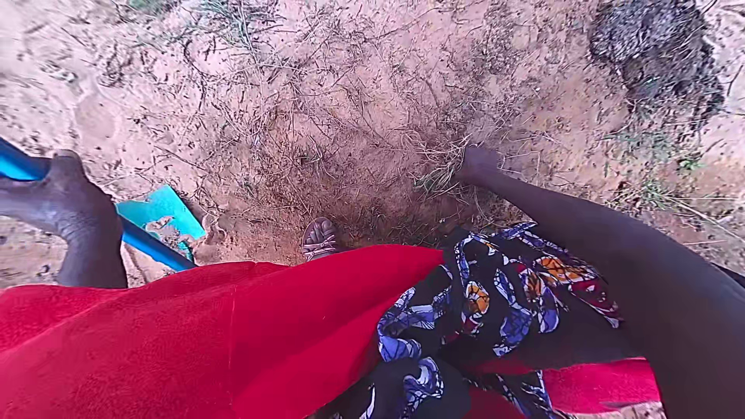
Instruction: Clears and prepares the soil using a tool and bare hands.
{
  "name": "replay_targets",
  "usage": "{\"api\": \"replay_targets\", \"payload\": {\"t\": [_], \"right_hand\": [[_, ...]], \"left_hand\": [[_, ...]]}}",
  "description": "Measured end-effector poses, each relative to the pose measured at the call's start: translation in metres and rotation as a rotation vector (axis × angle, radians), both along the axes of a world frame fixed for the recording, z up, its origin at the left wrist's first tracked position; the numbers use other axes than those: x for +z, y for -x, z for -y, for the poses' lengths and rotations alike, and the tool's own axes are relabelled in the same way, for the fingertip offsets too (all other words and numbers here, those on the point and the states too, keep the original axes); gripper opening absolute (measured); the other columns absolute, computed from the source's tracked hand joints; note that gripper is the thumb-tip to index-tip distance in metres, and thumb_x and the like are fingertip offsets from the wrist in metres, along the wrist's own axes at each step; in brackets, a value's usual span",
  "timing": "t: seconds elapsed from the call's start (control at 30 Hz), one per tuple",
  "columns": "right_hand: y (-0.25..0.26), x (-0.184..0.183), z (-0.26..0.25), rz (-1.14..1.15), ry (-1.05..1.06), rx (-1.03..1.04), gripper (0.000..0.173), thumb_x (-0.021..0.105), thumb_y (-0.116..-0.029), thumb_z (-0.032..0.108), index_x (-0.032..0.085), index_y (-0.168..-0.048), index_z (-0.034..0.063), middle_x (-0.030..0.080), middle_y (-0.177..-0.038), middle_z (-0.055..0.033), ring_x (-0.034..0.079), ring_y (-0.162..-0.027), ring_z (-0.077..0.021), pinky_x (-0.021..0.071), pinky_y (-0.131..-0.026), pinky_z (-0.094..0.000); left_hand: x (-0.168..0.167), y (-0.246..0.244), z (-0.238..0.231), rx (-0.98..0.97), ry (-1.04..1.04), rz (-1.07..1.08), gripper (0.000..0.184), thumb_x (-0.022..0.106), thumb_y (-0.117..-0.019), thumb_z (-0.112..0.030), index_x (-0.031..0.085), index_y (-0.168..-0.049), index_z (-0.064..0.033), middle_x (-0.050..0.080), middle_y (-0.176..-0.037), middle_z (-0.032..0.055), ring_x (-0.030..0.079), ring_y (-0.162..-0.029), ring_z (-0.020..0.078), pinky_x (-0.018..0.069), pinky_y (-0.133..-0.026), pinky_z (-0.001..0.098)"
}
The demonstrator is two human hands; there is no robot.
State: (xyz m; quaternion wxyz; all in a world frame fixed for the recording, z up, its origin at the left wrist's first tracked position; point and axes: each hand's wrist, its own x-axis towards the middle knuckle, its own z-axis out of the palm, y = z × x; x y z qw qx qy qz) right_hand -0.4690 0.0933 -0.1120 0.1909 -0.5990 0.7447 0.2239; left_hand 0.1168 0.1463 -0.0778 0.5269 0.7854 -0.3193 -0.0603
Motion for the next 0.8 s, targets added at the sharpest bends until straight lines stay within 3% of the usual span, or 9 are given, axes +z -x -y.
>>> {"api": "replay_targets", "payload": {"t": [0.1, 0.2, 0.27, 0.4, 0.5, 0.6, 0.63, 0.67, 0.8], "right_hand": [[0.004, 0.006, -0.002, 0.002, 0.012, 0.371, 0.060, 0.083, -0.0805, 0.014, 0.059, -0.131, -0.0089, 0.058, -0.133, -0.0347, 0.049, -0.131, -0.0541, 0.0363, -0.107, -0.0703], [0.006, -0.004, 0.005, 0.243, 0.245, 0.764, 0.059, 0.083, -0.0690, -0.002, 0.069, -0.127, 0.0007, 0.057, -0.146, -0.0234, 0.040, -0.141, -0.0547, 0.0320, -0.103, -0.0775], [-0.016, -0.004, 0.014, 0.282, 0.275, 0.879, 0.055, 0.078, -0.0717, -0.011, 0.070, -0.125, 0.0029, 0.053, -0.153, -0.0196, 0.040, -0.142, -0.0549, 0.0326, -0.100, -0.0800], [-0.080, -0.002, 0.036, 0.148, 0.111, 0.877, 0.060, 0.080, -0.0759, -0.002, 0.065, -0.134, 0.0044, 0.048, -0.157, -0.0187, 0.036, -0.145, -0.0525, 0.0287, -0.107, -0.0775], [-0.115, -0.004, 0.041, 0.134, 0.018, 0.860, 0.063, 0.078, -0.0811, 0.002, 0.057, -0.141, -0.0002, 0.057, -0.142, -0.0263, 0.042, -0.140, -0.0529, 0.0363, -0.105, -0.0724], [-0.129, -0.015, 0.033, 0.122, -0.115, 0.867, 0.088, 0.084, -0.0794, 0.011, 0.042, -0.157, 0.0082, 0.044, -0.158, -0.0197, 0.030, -0.147, -0.0549, 0.0332, -0.102, -0.0798], [-0.131, -0.018, 0.031, 0.108, -0.175, 0.877, 0.097, 0.086, -0.0783, 0.013, 0.035, -0.161, 0.0112, 0.033, -0.167, -0.0144, 0.020, -0.151, -0.0552, 0.0296, -0.101, -0.0831], [-0.133, -0.020, 0.027, 0.098, -0.208, 0.884, 0.102, 0.087, -0.0776, 0.015, 0.032, -0.163, 0.0139, 0.030, -0.169, -0.0120, 0.014, -0.153, -0.0554, 0.0268, -0.101, -0.0852], [-0.129, -0.030, 0.003, 0.093, -0.171, 0.949, 0.087, 0.084, -0.0794, 0.009, 0.044, -0.156, 0.0105, 0.040, -0.163, -0.0178, 0.016, -0.152, -0.0579, 0.0272, -0.098, -0.0883]], "left_hand": [[0.050, 0.047, -0.002, 0.118, -0.261, -0.091, 0.052, 0.061, -0.0975, -0.014, 0.046, -0.142, 0.0084, 0.059, -0.130, 0.0181, 0.057, -0.111, 0.0137, 0.0424, -0.102, 0.0266], [0.047, 0.041, -0.007, 0.081, -0.184, -0.075, 0.054, 0.064, -0.0953, -0.010, 0.045, -0.140, 0.0135, 0.058, -0.126, 0.0214, 0.057, -0.107, 0.0142, 0.0435, -0.098, 0.0238], [0.027, 0.014, 0.000, 0.102, -0.203, -0.118, 0.054, 0.066, -0.0949, -0.011, 0.045, -0.141, 0.0083, 0.058, -0.121, 0.0148, 0.056, -0.100, 0.0111, 0.0451, -0.093, 0.0239], [-0.066, -0.081, 0.002, -0.020, -0.048, 0.003, 0.070, 0.072, -0.0881, -0.046, 0.051, -0.141, -0.0049, 0.065, -0.115, 0.0055, 0.063, -0.090, 0.0075, 0.0546, -0.078, 0.0285], [-0.065, -0.084, -0.001, -0.015, -0.051, -0.037, 0.072, 0.074, -0.0865, -0.047, 0.051, -0.143, -0.0073, 0.066, -0.119, 0.0046, 0.064, -0.099, 0.0086, 0.0542, -0.087, 0.0303], [-0.075, -0.092, -0.004, -0.141, 0.009, 0.142, 0.062, 0.069, -0.0944, -0.033, 0.048, -0.138, 0.0056, 0.065, -0.114, 0.0135, 0.064, -0.090, 0.0101, 0.0550, -0.077, 0.0265], [-0.056, -0.070, -0.008, -0.169, -0.039, 0.194, 0.053, 0.063, -0.0986, -0.020, 0.046, -0.134, 0.0141, 0.062, -0.111, 0.0184, 0.063, -0.088, 0.0114, 0.0541, -0.075, 0.0248], [-0.006, -0.012, 0.003, 0.079, -0.213, -0.066, 0.043, 0.059, -0.1006, -0.008, 0.048, -0.139, 0.0067, 0.059, -0.119, 0.0143, 0.057, -0.097, 0.0133, 0.0478, -0.091, 0.0287], [0.051, 0.047, -0.015, 0.069, -0.407, -0.132, 0.049, 0.046, -0.1074, -0.027, 0.049, -0.142, 0.0082, 0.054, -0.143, 0.0223, 0.053, -0.129, 0.0197, 0.0361, -0.112, 0.0350]]}}
